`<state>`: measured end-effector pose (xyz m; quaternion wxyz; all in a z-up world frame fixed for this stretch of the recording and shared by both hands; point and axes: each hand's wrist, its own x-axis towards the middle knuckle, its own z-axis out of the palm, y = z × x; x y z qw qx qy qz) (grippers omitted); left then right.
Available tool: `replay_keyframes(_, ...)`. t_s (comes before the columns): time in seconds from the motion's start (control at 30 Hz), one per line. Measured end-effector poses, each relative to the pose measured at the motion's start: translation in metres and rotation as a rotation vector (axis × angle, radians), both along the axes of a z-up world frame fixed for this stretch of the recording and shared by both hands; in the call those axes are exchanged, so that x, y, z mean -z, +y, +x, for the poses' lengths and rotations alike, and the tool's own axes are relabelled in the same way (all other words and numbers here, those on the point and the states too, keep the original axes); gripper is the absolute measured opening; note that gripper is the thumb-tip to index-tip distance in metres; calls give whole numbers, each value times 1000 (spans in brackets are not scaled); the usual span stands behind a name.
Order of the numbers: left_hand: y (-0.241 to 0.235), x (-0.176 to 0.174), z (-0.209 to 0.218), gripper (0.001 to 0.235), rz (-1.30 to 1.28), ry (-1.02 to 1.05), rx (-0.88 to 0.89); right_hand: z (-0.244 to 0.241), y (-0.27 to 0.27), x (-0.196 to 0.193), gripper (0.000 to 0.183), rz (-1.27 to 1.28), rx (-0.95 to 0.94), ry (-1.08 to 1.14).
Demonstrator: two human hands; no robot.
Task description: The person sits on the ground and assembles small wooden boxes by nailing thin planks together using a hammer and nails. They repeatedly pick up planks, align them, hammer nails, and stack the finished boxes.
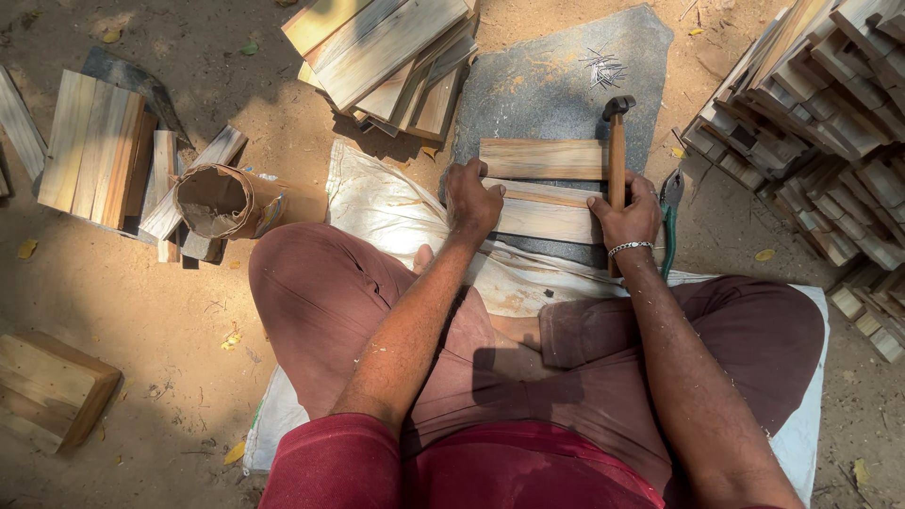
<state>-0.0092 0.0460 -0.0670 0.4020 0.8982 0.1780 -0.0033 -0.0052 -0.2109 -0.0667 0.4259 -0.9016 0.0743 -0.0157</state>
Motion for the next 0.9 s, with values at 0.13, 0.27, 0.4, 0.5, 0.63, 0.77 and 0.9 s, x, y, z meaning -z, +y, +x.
replay_keyframes(0.13,-1,-8,4,59,29,-199,-3,1,-4,1,45,14,4,-24)
replay_keyframes(0.27,7,-19,19,67,-334,-214,-188,-5,0,-11,39,167,76,-126)
replay_keyframes(0.4,21,-20,44,83,-1269,-464,-117,-5,7,-36,43,616,142,-190)
replay_keyframes(0.5,20,-6,44,69,-1671,-371,-190,-12,13,-51,49,853,110,-187)
replay_keyframes(0.63,-21,11,35,45,-1816,-181,-336,-22,21,-70,53,949,12,-193)
replay_keyframes(0.77,-49,18,39,50,-1904,-43,-331,-50,29,-76,51,605,-99,-65)
replay_keyframes(0.9,-49,-10,80,62,-1325,-34,-108,-67,28,-76,41,635,-241,24)
